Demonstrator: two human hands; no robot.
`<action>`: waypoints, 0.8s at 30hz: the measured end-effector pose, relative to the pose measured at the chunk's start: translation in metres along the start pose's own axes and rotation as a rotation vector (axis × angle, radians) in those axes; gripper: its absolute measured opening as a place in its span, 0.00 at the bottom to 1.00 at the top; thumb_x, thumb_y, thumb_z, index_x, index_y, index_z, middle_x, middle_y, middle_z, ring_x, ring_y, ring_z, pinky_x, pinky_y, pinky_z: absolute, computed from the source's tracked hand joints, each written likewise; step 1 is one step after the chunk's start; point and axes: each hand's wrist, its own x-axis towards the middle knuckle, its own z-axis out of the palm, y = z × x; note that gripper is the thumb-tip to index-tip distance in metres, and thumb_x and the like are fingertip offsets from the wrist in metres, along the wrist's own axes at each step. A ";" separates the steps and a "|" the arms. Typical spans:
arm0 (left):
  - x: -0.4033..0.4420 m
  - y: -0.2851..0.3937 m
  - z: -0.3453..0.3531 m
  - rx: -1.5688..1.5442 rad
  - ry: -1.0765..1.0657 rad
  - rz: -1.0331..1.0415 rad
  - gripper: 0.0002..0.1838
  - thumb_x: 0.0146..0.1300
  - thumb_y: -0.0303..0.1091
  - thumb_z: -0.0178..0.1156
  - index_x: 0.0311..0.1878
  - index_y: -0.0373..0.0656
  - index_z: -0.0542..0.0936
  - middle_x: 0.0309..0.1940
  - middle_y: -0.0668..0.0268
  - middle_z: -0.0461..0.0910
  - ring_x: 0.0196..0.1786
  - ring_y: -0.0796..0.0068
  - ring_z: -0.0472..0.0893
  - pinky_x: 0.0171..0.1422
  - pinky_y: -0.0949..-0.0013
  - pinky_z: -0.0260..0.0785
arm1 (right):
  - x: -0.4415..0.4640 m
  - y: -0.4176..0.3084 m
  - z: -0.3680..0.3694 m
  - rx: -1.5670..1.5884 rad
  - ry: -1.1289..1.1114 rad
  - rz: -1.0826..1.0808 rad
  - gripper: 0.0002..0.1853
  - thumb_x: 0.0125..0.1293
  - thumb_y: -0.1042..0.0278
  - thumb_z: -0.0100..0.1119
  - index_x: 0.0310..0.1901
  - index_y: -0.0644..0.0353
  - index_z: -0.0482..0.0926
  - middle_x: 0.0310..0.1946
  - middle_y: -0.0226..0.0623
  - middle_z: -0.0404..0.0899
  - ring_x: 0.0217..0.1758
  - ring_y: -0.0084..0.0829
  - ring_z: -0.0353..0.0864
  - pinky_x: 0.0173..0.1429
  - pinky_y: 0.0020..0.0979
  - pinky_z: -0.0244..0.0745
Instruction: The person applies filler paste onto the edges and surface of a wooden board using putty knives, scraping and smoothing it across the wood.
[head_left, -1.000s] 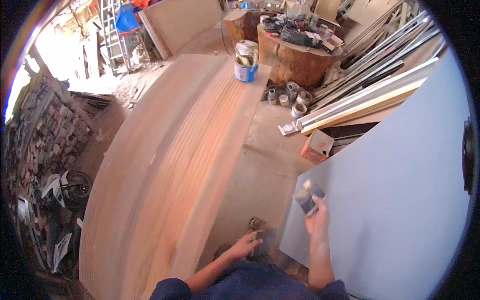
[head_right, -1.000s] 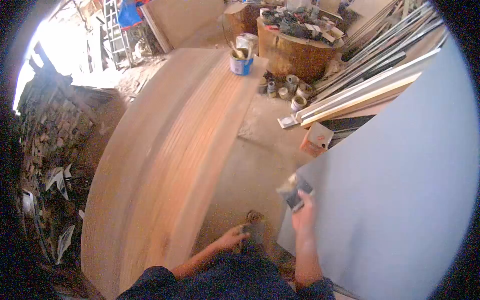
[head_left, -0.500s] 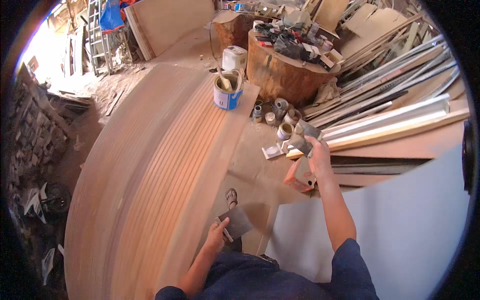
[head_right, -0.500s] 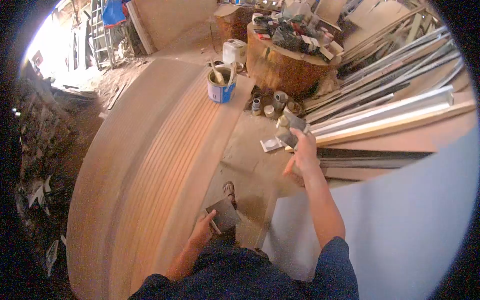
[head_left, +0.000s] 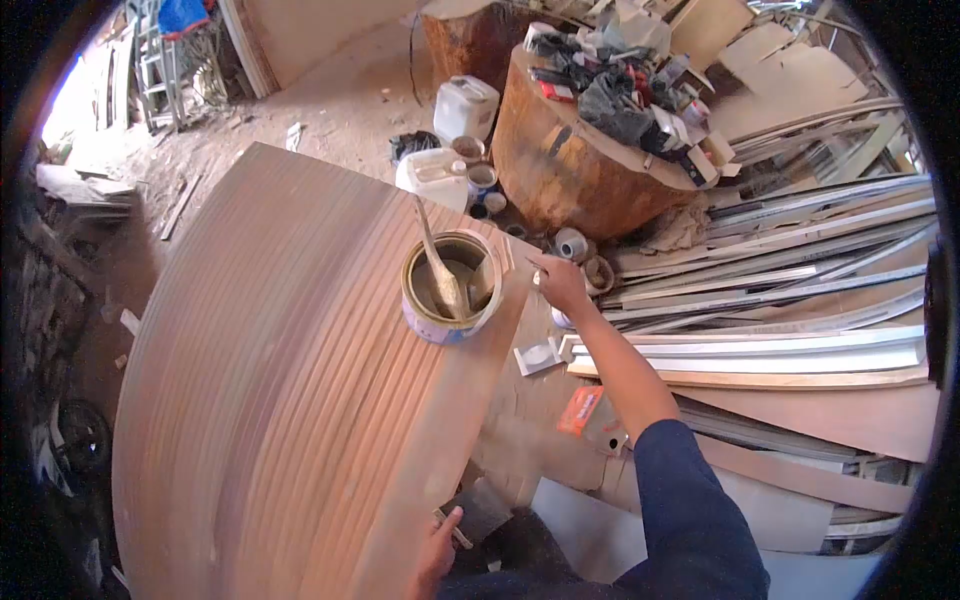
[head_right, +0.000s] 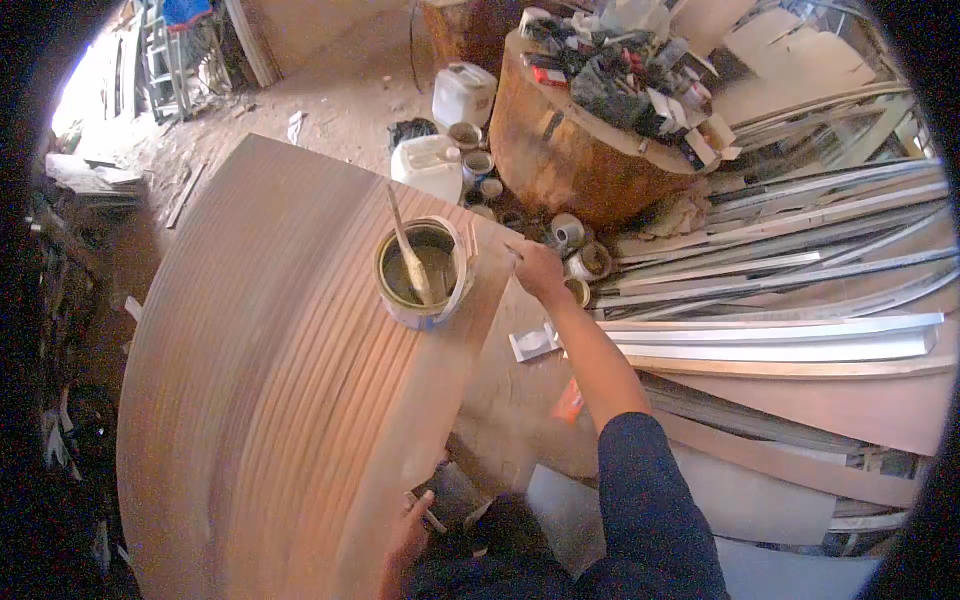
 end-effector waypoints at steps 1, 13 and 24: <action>0.003 0.001 0.000 0.001 -0.024 -0.022 0.18 0.67 0.40 0.56 0.52 0.37 0.75 0.41 0.64 0.80 0.40 0.75 0.80 0.42 0.71 0.72 | 0.007 0.001 0.006 -0.036 -0.014 -0.024 0.18 0.59 0.67 0.47 0.50 0.51 0.80 0.46 0.42 0.80 0.48 0.46 0.79 0.51 0.44 0.74; 0.048 0.055 0.060 -0.079 -0.084 -0.037 0.18 0.67 0.39 0.55 0.54 0.37 0.74 0.43 0.65 0.80 0.44 0.76 0.79 0.46 0.70 0.71 | -0.018 -0.003 0.024 -0.067 -0.281 -0.045 0.20 0.50 0.78 0.51 0.45 0.52 0.82 0.39 0.43 0.80 0.42 0.46 0.79 0.46 0.44 0.74; 0.048 0.055 0.081 -0.135 0.084 0.000 0.18 0.66 0.40 0.56 0.52 0.36 0.76 0.40 0.65 0.81 0.40 0.76 0.80 0.43 0.72 0.72 | 0.102 0.088 0.017 -0.048 -0.326 -0.698 0.25 0.46 0.78 0.57 0.47 0.43 0.82 0.50 0.27 0.79 0.52 0.36 0.75 0.60 0.38 0.66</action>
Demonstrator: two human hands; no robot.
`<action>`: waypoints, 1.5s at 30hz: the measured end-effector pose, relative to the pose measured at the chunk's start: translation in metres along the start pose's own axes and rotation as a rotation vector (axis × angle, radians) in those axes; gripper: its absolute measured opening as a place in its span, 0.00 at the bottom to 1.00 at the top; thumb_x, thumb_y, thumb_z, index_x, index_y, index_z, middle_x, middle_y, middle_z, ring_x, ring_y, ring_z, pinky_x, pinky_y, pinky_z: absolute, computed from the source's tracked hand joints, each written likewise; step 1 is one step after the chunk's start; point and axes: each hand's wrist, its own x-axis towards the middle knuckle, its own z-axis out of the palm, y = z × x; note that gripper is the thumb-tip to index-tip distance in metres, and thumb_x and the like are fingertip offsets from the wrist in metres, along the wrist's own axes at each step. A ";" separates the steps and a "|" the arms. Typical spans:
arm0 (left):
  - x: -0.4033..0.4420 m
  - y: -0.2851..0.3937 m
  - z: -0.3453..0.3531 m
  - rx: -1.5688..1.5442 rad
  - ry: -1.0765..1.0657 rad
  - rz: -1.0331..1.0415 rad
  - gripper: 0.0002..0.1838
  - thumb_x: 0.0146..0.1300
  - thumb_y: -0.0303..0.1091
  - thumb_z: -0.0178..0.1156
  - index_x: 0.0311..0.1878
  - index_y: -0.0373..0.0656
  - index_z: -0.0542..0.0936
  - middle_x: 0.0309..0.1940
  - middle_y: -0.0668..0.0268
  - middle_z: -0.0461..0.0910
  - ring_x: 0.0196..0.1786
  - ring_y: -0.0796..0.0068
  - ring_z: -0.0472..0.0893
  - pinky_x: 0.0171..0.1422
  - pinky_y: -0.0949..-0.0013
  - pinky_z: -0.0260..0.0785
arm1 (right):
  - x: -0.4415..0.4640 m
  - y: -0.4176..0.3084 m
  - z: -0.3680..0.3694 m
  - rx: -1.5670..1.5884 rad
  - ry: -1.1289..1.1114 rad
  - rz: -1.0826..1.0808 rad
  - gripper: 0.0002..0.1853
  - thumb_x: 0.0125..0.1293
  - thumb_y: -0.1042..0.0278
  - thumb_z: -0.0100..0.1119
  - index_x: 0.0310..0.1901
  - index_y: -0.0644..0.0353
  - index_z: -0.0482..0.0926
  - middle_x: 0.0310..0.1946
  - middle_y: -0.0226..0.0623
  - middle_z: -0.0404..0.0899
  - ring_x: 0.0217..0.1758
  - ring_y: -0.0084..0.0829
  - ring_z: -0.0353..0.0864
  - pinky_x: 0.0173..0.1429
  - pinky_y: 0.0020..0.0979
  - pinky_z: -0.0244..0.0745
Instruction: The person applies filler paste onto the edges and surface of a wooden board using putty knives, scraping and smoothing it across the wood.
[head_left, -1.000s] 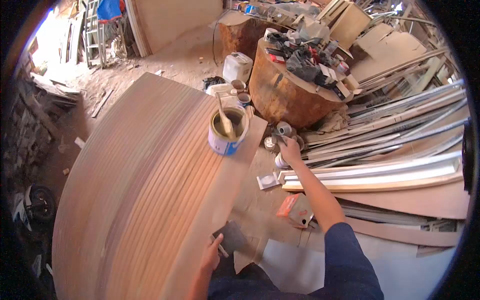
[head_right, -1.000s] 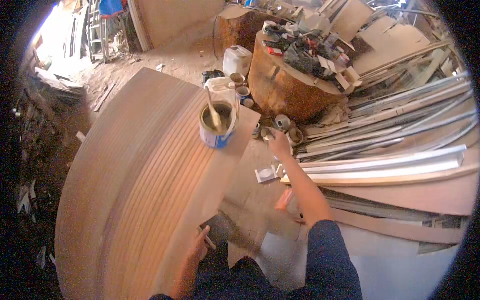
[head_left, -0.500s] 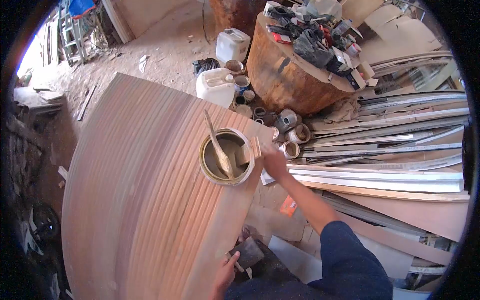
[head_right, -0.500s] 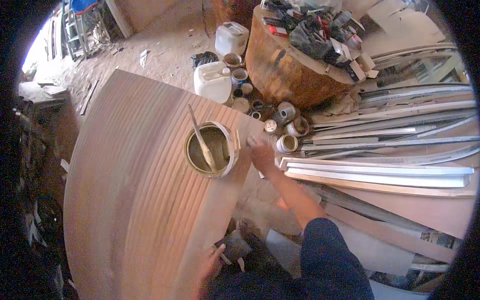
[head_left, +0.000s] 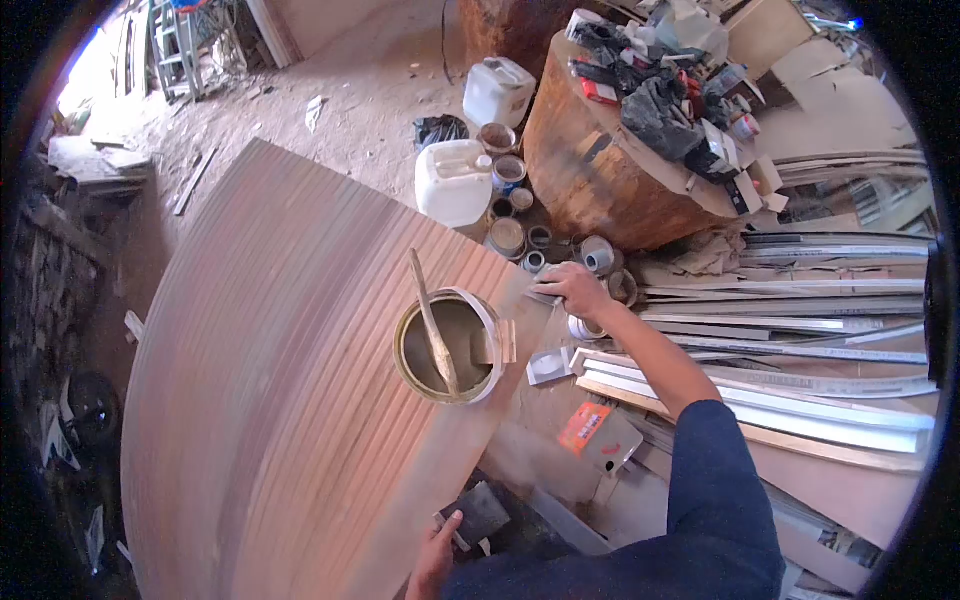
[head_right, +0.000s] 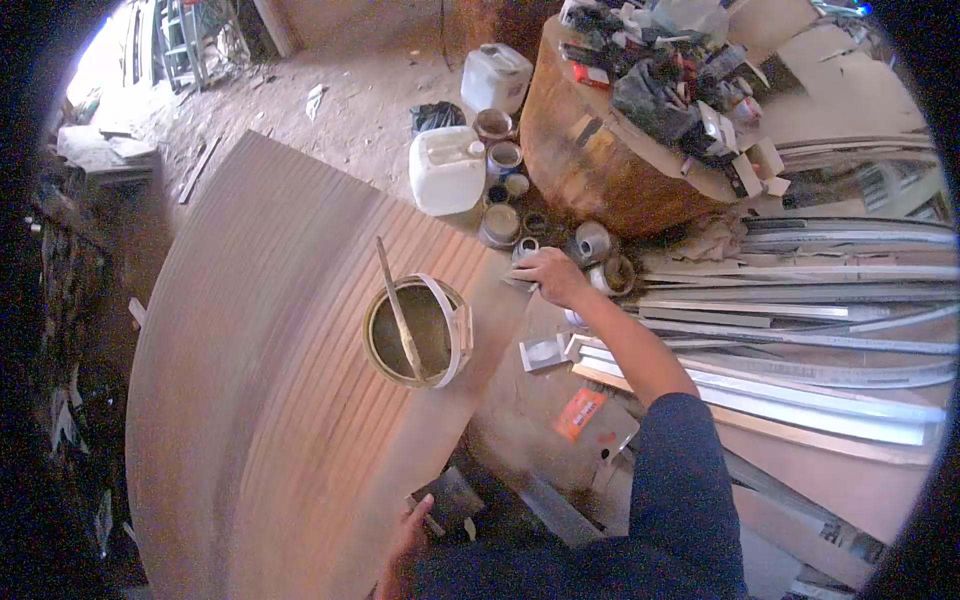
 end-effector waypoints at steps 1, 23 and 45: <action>0.000 0.002 0.006 0.039 0.017 -0.031 0.18 0.66 0.40 0.56 0.52 0.35 0.76 0.40 0.65 0.81 0.41 0.76 0.80 0.44 0.72 0.72 | -0.011 0.002 -0.001 0.004 -0.001 -0.012 0.24 0.46 0.77 0.57 0.47 0.43 0.82 0.50 0.26 0.79 0.52 0.36 0.75 0.60 0.38 0.65; 0.004 0.007 0.037 -0.018 0.124 0.055 0.18 0.66 0.41 0.56 0.52 0.38 0.74 0.39 0.67 0.81 0.38 0.77 0.80 0.40 0.71 0.72 | -0.076 -0.043 -0.020 0.036 -0.028 0.040 0.22 0.49 0.75 0.56 0.47 0.43 0.81 0.39 0.31 0.81 0.45 0.36 0.78 0.53 0.41 0.69; -0.029 0.001 0.008 0.020 0.154 0.158 0.16 0.67 0.40 0.55 0.49 0.36 0.76 0.37 0.65 0.81 0.36 0.76 0.80 0.39 0.70 0.73 | -0.007 -0.037 -0.028 -0.010 0.128 0.162 0.22 0.47 0.77 0.55 0.46 0.51 0.82 0.45 0.36 0.81 0.50 0.39 0.78 0.58 0.41 0.68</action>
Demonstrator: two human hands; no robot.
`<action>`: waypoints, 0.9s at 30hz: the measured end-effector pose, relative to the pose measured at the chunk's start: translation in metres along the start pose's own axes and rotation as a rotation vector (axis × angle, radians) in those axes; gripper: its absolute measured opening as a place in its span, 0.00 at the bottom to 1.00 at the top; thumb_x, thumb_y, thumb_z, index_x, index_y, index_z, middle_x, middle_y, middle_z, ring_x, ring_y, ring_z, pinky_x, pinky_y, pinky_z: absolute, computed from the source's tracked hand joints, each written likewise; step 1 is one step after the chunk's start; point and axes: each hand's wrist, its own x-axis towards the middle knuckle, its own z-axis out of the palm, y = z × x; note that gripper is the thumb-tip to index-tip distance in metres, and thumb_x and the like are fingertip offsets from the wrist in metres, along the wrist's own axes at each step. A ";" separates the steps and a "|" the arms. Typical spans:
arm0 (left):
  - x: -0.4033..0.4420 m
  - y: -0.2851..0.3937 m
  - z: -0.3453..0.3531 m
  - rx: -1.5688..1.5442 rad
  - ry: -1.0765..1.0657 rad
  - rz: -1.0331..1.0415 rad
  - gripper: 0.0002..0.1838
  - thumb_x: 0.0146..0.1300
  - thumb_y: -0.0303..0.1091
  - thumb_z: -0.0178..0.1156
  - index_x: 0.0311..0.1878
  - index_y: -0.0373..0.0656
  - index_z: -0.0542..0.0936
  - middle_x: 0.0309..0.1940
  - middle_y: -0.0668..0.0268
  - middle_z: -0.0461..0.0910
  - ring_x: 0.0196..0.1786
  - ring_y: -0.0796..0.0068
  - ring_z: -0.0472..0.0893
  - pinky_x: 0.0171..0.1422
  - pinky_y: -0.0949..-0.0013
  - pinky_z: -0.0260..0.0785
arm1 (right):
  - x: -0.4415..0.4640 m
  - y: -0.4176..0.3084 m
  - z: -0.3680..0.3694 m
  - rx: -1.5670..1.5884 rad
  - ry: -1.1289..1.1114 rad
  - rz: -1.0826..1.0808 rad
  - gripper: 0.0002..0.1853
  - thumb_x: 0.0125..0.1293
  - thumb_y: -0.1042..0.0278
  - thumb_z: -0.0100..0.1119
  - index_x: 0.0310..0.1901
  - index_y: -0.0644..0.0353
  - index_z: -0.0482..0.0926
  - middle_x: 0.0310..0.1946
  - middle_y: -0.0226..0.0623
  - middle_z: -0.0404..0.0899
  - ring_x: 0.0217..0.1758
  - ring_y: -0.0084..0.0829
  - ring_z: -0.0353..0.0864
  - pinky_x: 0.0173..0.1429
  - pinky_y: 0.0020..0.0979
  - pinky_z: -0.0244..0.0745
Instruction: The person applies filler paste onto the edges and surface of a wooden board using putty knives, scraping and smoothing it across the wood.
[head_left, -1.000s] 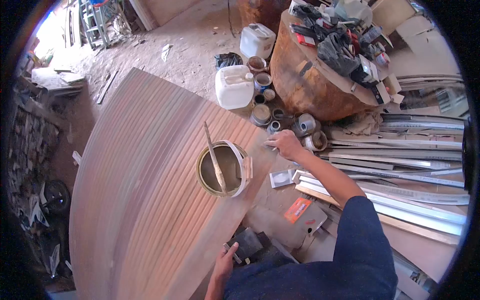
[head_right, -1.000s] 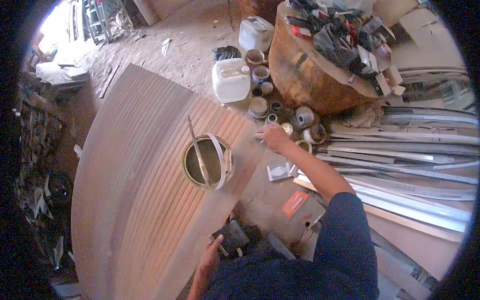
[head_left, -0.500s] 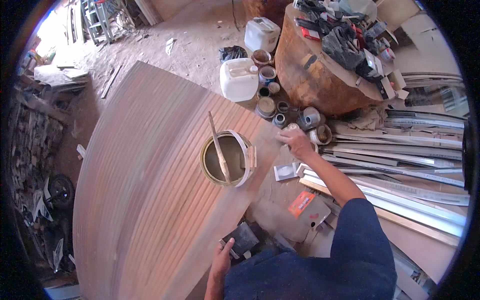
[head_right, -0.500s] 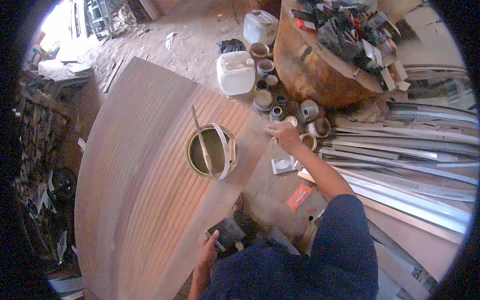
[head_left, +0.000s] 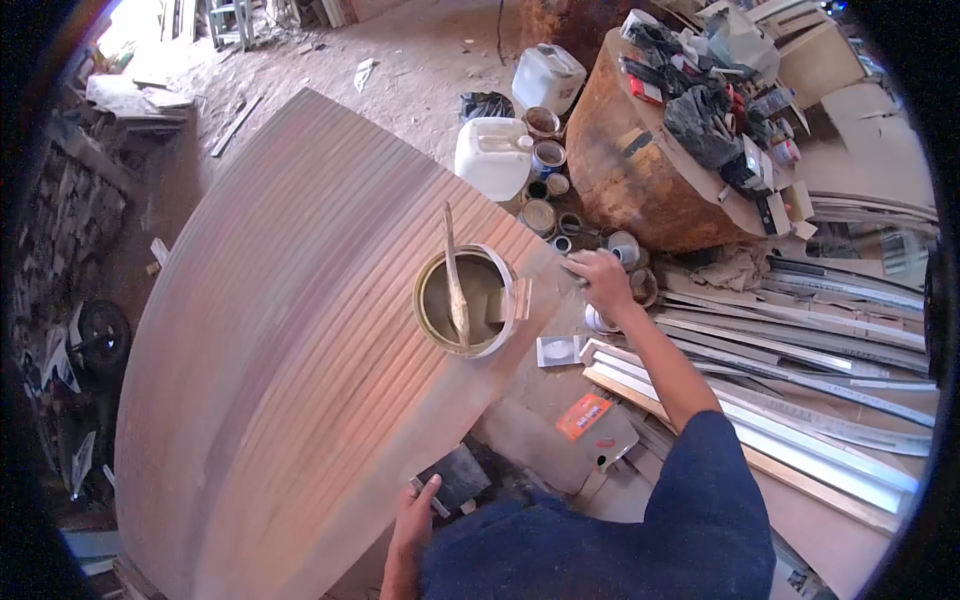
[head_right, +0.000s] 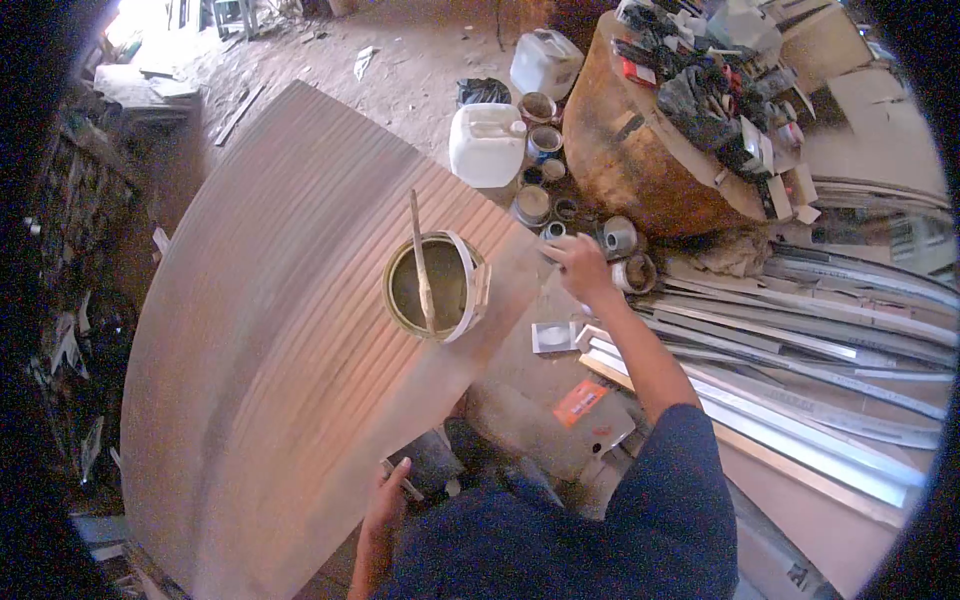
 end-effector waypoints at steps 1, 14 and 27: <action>-0.001 0.001 0.006 -0.009 0.003 -0.003 0.16 0.67 0.40 0.55 0.49 0.36 0.76 0.38 0.65 0.81 0.37 0.76 0.80 0.40 0.71 0.73 | 0.012 0.004 0.006 0.047 -0.040 -0.016 0.21 0.47 0.76 0.55 0.45 0.51 0.82 0.44 0.36 0.81 0.48 0.40 0.79 0.56 0.40 0.70; -0.005 0.001 0.008 -0.117 0.006 0.003 0.18 0.67 0.39 0.55 0.51 0.34 0.75 0.42 0.65 0.80 0.40 0.75 0.80 0.47 0.71 0.72 | -0.055 -0.055 -0.004 0.091 -0.201 0.238 0.24 0.45 0.78 0.53 0.47 0.51 0.82 0.41 0.43 0.80 0.48 0.45 0.77 0.53 0.42 0.71; -0.019 0.007 -0.002 0.036 -0.003 -0.071 0.17 0.68 0.38 0.54 0.52 0.36 0.76 0.43 0.67 0.79 0.44 0.79 0.77 0.50 0.72 0.68 | -0.087 -0.063 0.030 -0.020 -0.182 -0.129 0.23 0.52 0.74 0.58 0.53 0.47 0.78 0.53 0.34 0.76 0.58 0.40 0.73 0.59 0.43 0.66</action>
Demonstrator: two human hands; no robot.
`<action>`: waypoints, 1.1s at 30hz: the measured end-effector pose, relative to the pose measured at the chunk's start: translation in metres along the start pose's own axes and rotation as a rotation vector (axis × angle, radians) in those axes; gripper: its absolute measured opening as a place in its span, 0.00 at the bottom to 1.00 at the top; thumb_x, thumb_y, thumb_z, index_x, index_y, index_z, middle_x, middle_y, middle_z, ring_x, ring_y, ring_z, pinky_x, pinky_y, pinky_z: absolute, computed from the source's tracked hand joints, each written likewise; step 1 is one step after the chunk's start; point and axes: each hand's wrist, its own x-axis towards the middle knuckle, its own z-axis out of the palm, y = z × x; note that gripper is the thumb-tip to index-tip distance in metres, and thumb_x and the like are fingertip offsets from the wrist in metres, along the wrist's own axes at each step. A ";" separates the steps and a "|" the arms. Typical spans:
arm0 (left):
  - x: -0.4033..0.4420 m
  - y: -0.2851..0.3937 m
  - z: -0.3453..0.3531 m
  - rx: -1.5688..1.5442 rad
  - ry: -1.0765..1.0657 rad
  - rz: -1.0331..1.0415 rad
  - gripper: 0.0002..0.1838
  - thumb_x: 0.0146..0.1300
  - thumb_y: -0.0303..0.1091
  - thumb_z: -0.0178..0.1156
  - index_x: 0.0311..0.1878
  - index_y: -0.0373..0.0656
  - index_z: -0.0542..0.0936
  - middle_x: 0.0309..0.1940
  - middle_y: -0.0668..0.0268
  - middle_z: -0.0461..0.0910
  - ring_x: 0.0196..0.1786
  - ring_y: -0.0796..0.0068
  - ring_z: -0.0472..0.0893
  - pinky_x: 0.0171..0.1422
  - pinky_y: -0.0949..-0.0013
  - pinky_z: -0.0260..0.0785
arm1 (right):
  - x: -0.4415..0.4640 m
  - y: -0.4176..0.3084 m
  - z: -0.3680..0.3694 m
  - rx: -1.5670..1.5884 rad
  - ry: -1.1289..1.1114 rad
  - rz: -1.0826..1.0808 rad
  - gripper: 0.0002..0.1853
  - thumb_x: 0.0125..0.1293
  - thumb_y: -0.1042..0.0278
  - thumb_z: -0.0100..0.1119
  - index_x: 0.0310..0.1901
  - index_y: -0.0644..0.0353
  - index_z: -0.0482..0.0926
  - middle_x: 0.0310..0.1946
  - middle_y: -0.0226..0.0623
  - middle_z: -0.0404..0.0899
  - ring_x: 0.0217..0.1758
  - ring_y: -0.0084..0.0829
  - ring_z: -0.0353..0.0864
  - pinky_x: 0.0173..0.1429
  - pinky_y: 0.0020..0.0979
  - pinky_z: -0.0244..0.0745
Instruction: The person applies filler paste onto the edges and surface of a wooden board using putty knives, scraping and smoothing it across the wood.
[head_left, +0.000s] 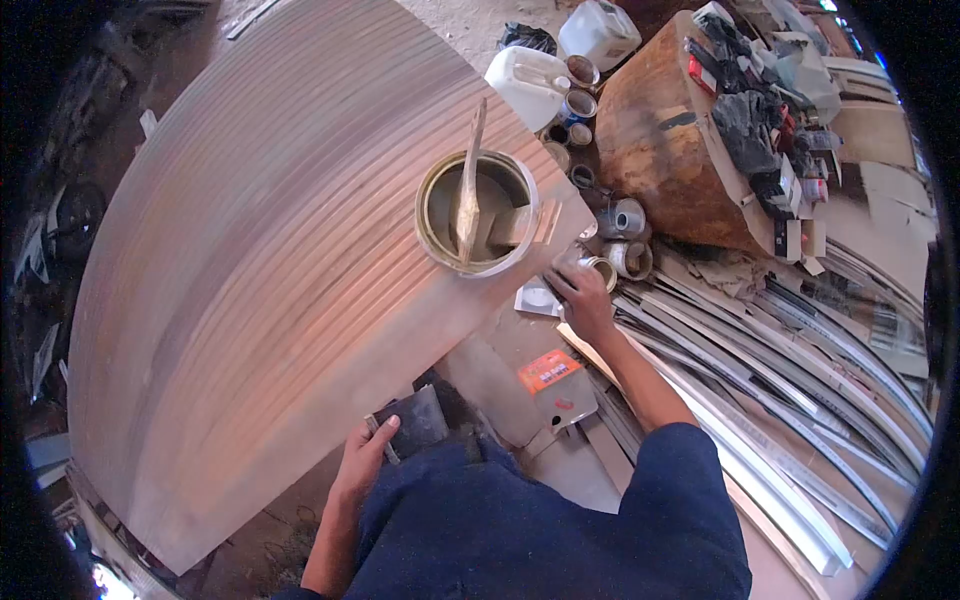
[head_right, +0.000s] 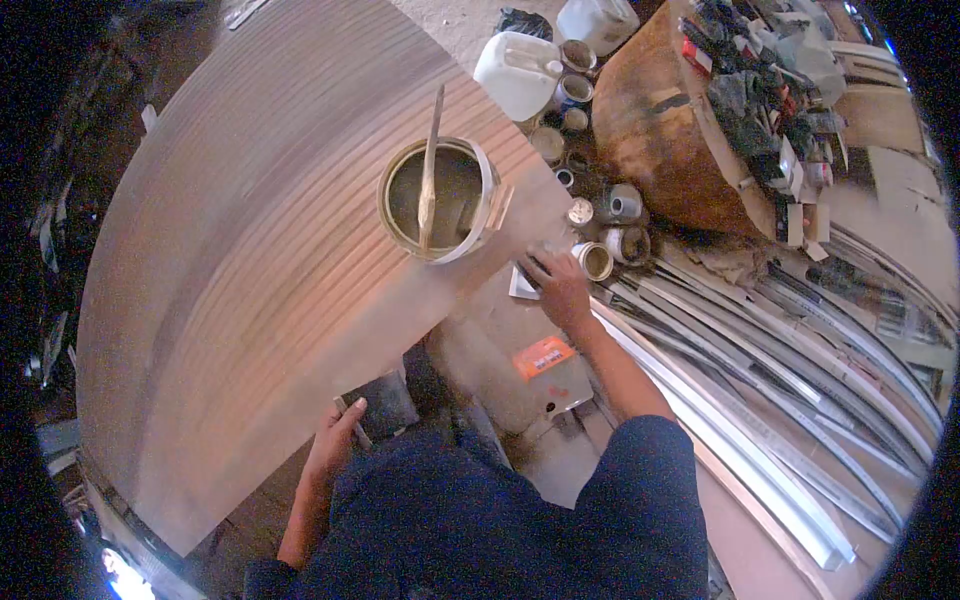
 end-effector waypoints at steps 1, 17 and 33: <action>0.000 0.000 -0.001 0.020 0.011 0.020 0.17 0.68 0.38 0.54 0.52 0.36 0.76 0.43 0.68 0.79 0.43 0.79 0.77 0.50 0.72 0.68 | -0.006 -0.003 -0.002 0.024 0.025 0.005 0.23 0.52 0.74 0.58 0.53 0.47 0.78 0.53 0.34 0.76 0.58 0.41 0.73 0.59 0.44 0.66; -0.002 -0.014 -0.016 0.088 0.120 0.088 0.16 0.68 0.41 0.54 0.48 0.37 0.78 0.38 0.71 0.79 0.39 0.81 0.75 0.44 0.73 0.68 | 0.009 -0.049 0.020 0.088 0.181 -0.017 0.25 0.51 0.77 0.52 0.54 0.51 0.78 0.56 0.38 0.73 0.64 0.45 0.67 0.66 0.47 0.59; 0.006 -0.004 -0.039 -0.011 0.115 0.100 0.16 0.67 0.42 0.55 0.47 0.38 0.77 0.35 0.70 0.79 0.35 0.81 0.77 0.36 0.75 0.69 | 0.087 0.033 0.005 -0.047 -0.025 0.572 0.18 0.56 0.66 0.51 0.49 0.49 0.80 0.46 0.45 0.78 0.48 0.46 0.78 0.53 0.43 0.73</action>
